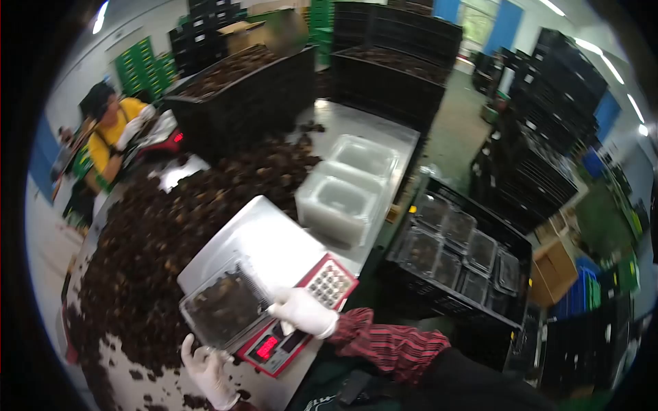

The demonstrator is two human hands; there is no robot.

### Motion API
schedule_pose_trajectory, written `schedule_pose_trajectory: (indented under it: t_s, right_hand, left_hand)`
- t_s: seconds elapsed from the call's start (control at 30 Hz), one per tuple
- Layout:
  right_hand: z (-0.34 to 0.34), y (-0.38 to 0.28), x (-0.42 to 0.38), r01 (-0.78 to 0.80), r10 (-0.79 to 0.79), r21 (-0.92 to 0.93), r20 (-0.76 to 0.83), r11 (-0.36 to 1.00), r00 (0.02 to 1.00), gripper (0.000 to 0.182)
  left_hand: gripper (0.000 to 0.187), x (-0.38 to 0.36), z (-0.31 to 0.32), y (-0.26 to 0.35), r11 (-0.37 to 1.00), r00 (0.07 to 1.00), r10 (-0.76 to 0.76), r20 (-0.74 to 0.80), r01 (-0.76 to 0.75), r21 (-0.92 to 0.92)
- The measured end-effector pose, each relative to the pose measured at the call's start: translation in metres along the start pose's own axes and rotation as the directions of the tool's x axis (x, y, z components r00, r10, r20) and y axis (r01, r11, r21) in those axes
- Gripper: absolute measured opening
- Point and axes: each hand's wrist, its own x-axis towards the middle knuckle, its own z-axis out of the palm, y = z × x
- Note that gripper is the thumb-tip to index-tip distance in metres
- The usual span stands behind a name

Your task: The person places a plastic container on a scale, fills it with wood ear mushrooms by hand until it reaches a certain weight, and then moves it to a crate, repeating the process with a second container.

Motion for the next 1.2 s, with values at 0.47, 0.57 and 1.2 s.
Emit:
schedule_pose_trajectory:
  t_s: [0.47,0.57,1.2]
  right_hand:
    - [-0.23,-0.041,-0.188,0.235,-0.089,0.039,-0.857,0.971,0.507,0.023]
    - [-0.257,0.018,-0.199,0.392,0.041,0.131,-0.972,0.91,0.231,0.027]
    - [-0.178,-0.04,0.011,0.122,-0.809,-0.914,-0.274,0.388,0.52,0.017]
  left_hand:
    - [0.03,-0.036,0.03,0.008,0.96,0.933,-0.196,0.301,0.119,0.255]
    - [0.026,-0.039,0.031,0.005,0.937,0.947,-0.196,0.256,0.104,0.333]
    - [0.02,-0.076,-0.056,-0.07,0.268,0.847,0.467,0.254,-0.41,0.872]
